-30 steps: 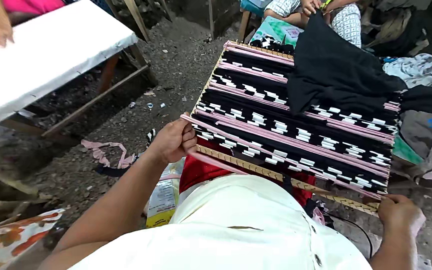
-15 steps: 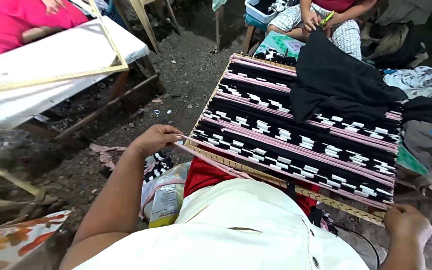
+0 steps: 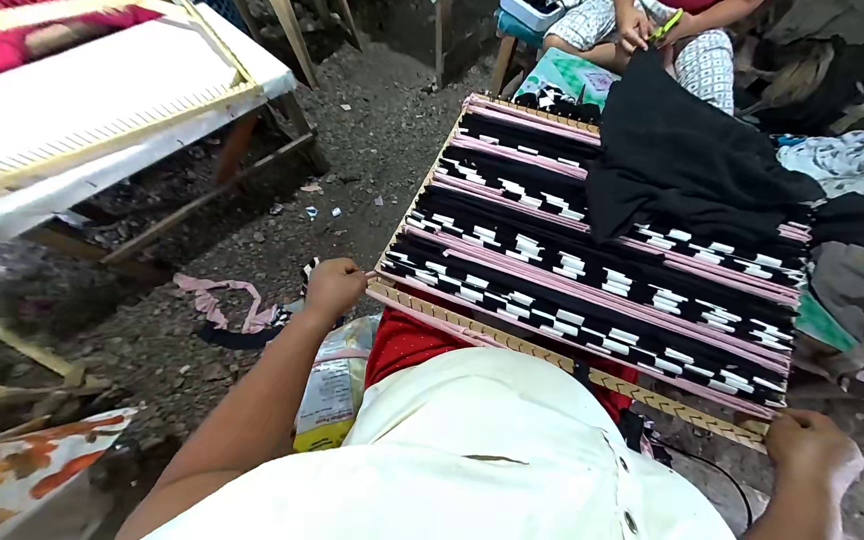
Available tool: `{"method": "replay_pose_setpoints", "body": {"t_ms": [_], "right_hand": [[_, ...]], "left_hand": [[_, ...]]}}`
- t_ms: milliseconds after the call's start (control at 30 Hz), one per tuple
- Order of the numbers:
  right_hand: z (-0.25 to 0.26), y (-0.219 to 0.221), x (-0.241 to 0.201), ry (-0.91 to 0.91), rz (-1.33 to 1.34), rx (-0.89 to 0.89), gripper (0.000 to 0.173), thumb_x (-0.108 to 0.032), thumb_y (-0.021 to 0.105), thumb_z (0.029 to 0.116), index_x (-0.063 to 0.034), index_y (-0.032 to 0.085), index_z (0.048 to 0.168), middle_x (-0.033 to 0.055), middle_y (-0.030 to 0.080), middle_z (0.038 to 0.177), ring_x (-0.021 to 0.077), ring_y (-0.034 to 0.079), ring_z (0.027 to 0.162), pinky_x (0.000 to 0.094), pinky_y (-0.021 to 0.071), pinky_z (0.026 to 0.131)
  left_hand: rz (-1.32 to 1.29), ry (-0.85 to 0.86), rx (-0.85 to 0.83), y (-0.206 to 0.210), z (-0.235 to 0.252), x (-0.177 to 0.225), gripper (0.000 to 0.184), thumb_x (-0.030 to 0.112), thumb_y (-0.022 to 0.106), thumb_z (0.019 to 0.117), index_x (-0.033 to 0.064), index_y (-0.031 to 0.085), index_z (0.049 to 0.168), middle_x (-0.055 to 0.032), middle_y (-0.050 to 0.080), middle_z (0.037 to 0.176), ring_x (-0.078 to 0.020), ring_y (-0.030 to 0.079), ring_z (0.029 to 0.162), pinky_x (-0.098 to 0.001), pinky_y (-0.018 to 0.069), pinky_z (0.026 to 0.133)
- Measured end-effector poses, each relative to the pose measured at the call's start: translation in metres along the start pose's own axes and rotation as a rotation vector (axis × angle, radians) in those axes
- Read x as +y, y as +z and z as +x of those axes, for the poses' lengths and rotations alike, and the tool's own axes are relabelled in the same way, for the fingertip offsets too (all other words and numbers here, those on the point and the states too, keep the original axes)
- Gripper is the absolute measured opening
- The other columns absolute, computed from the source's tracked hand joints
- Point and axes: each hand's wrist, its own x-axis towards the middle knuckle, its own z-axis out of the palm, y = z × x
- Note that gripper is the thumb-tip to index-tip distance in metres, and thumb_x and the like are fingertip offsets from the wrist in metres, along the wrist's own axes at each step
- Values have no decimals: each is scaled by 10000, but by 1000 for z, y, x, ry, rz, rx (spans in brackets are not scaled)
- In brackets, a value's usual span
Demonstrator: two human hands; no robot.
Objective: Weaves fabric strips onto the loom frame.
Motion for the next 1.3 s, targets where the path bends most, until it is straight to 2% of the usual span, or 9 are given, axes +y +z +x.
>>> {"method": "replay_pose_setpoints", "body": {"t_ms": [233, 467, 567, 633, 700, 833, 900, 1100, 1300], "right_hand": [[-3, -1, -1, -3, 7, 12, 293, -81, 489, 1031, 56, 692, 1191, 338, 635, 1256, 481, 579, 1246, 650, 396, 1061], [-4, -5, 1, -14, 12, -9, 298, -88, 488, 1038, 56, 689, 1205, 338, 640, 1248, 490, 583, 1235, 664, 398, 1048], [-18, -16, -11, -11, -21, -37, 424, -190, 596, 1002, 17, 590, 1372, 370, 534, 1380, 551, 495, 1311, 721, 387, 1047], [-35, -25, -31, -155, -2, 7, 588, -246, 659, 970, 15, 501, 1473, 380, 426, 1483, 566, 390, 1392, 705, 337, 1109], [-53, -27, -58, -445, 94, 13, 564, -226, 657, 980, 83, 518, 1430, 383, 472, 1444, 535, 437, 1377, 642, 352, 1138], [-96, 6, -120, -917, 444, -371, 423, -226, 706, 948, 5, 653, 1297, 191, 611, 1363, 293, 591, 1269, 472, 520, 1040], [-120, 23, -157, -1027, 553, -657, 490, -221, 754, 925, -32, 629, 1360, 142, 599, 1411, 223, 589, 1288, 424, 513, 1069], [-141, 55, -206, -1045, 586, -989, 778, -175, 752, 937, -37, 345, 1586, 217, 595, 1403, 293, 629, 1228, 465, 504, 1060], [-133, 49, -188, -927, 762, -1163, 648, -14, 697, 939, 45, 412, 1517, 210, 698, 1073, 208, 665, 894, 357, 547, 863]], "left_hand": [[614, 198, -235, 3, -24, 41, 188, 198, 670, 962, 51, 733, 1061, -192, 676, 1178, -421, 647, 1109, -669, 521, 845], [494, 99, -420, -1, 4, 79, 348, 239, 555, 1039, -28, 677, 852, -240, 669, 902, -419, 655, 902, -661, 489, 795], [534, 91, -454, 15, 4, 88, 379, 254, 542, 1039, -33, 680, 834, -229, 697, 920, -401, 678, 923, -644, 502, 828], [494, 81, -451, 22, -3, 97, 394, 281, 559, 1039, -43, 690, 856, -237, 701, 929, -409, 680, 925, -651, 503, 845], [384, 104, -428, 26, -9, 103, 371, 274, 600, 1022, -42, 684, 847, -243, 685, 893, -413, 666, 888, -660, 494, 825], [80, 157, -414, 36, -32, 119, 296, 228, 635, 1001, 5, 680, 812, -129, 621, 707, -250, 558, 632, -503, 463, 627], [9, 190, -458, 44, -49, 128, 291, 229, 627, 1010, 18, 689, 820, -88, 576, 648, -187, 491, 551, -427, 436, 556], [-27, 295, -570, 69, -72, 147, 299, 270, 542, 1052, 36, 694, 946, -45, 639, 703, -111, 528, 545, -334, 477, 542], [-470, 243, -611, 87, -77, 148, 248, 172, 540, 1009, 111, 663, 802, 54, 595, 586, -8, 440, 405, -176, 369, 374]]}}
